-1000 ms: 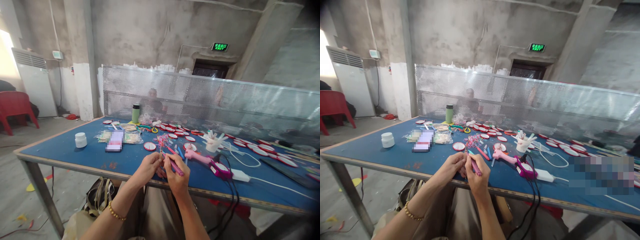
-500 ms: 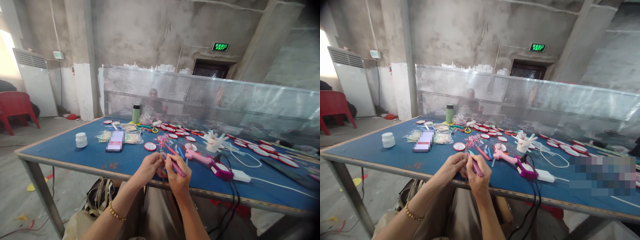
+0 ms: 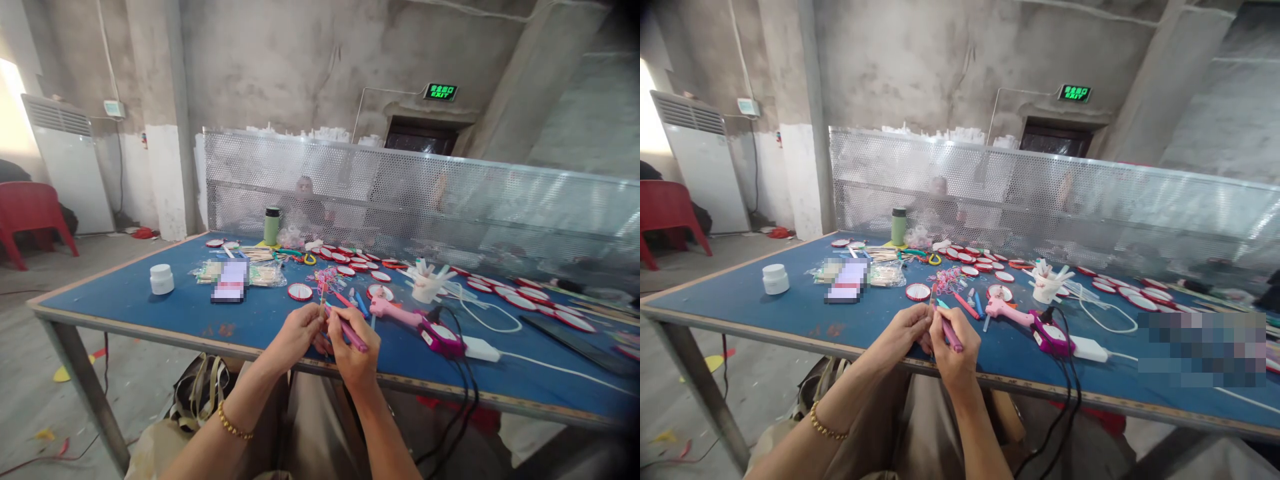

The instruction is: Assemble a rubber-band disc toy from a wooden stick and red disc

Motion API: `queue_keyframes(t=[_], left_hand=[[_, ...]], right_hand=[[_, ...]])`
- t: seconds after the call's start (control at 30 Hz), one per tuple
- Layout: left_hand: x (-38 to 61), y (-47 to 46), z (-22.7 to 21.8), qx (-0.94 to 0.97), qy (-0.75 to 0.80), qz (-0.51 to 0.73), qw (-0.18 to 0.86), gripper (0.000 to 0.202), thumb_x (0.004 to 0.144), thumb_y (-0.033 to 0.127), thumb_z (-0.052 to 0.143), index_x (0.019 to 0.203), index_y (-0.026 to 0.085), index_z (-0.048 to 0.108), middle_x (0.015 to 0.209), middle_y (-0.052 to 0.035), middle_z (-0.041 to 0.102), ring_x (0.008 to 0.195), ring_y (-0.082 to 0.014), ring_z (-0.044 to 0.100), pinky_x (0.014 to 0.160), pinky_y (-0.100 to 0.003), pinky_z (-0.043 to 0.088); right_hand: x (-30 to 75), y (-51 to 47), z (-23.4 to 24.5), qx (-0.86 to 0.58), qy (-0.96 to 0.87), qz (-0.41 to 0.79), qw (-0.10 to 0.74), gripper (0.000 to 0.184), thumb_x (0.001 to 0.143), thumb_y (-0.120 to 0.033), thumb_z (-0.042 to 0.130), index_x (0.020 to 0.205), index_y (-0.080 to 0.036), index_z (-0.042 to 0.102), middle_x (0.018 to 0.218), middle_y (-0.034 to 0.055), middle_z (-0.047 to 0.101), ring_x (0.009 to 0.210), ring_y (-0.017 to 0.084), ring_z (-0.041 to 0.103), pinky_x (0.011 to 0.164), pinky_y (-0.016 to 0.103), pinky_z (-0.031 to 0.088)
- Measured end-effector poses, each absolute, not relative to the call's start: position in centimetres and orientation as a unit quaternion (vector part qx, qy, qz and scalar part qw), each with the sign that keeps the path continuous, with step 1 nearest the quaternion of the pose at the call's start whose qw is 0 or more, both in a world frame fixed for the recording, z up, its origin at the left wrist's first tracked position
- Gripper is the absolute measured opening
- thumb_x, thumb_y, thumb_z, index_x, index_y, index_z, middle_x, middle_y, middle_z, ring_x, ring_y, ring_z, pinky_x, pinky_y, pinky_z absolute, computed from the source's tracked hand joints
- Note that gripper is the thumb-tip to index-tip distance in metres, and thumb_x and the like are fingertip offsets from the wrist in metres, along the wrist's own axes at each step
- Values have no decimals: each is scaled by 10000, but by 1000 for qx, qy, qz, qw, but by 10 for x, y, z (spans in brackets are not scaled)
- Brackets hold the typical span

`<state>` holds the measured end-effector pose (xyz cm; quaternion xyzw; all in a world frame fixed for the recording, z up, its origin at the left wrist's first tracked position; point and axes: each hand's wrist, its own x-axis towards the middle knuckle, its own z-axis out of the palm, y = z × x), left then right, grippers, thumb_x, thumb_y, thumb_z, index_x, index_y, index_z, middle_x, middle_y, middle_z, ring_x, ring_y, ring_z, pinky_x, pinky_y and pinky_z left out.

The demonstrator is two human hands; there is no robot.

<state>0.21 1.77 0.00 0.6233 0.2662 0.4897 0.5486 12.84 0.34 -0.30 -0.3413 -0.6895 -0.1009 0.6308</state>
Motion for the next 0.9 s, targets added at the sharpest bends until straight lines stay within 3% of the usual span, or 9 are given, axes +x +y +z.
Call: queue_keyframes(t=[0.9], left_hand=[[3, 17, 0, 622, 268, 489, 549, 390, 821, 556, 576, 778, 179, 486, 601, 26, 573, 512, -122, 595, 530, -245, 478]], right_hand=[[128, 2, -3, -346, -685, -115, 630, 87, 913, -182, 547, 874, -192, 624, 735, 9, 667, 631, 126, 644, 618, 241, 530]])
